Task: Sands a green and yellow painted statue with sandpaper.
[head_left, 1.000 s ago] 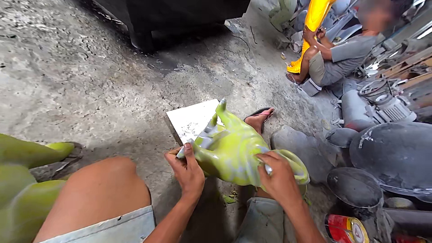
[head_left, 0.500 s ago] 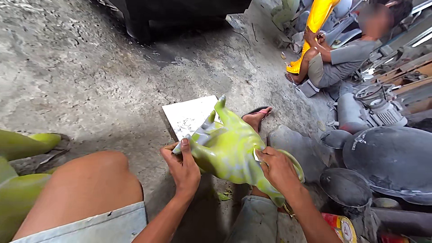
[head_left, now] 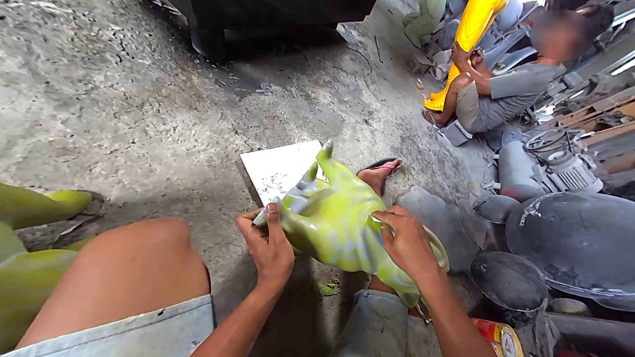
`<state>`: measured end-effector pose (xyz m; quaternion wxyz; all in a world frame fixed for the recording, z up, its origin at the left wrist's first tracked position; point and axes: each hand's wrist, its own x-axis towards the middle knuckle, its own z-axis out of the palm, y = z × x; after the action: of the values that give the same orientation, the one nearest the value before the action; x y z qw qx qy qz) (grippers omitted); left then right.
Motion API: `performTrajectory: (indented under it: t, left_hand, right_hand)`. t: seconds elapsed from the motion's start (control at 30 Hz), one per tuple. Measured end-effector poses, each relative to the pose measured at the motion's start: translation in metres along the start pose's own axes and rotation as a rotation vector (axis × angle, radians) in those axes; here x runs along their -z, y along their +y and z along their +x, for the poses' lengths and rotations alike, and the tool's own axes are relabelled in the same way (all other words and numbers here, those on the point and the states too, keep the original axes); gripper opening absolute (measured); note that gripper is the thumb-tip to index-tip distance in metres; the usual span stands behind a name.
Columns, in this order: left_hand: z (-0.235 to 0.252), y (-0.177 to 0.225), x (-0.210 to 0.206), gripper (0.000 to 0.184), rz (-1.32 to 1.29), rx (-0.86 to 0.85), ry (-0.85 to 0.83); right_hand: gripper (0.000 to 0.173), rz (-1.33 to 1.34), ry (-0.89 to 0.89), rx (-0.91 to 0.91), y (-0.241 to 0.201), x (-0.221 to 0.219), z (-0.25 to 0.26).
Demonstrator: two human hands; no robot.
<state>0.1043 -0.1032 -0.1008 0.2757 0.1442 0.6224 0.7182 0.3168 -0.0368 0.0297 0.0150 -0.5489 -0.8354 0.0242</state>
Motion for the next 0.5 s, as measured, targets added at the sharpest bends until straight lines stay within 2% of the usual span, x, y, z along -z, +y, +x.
performTrajectory:
  t: [0.5]
  left_hand:
    - [0.002,-0.002,0.001,0.046,0.015,-0.008,-0.021]
  right_hand:
    - [0.037,-0.108,0.04,-0.017,-0.026,-0.026,-0.036]
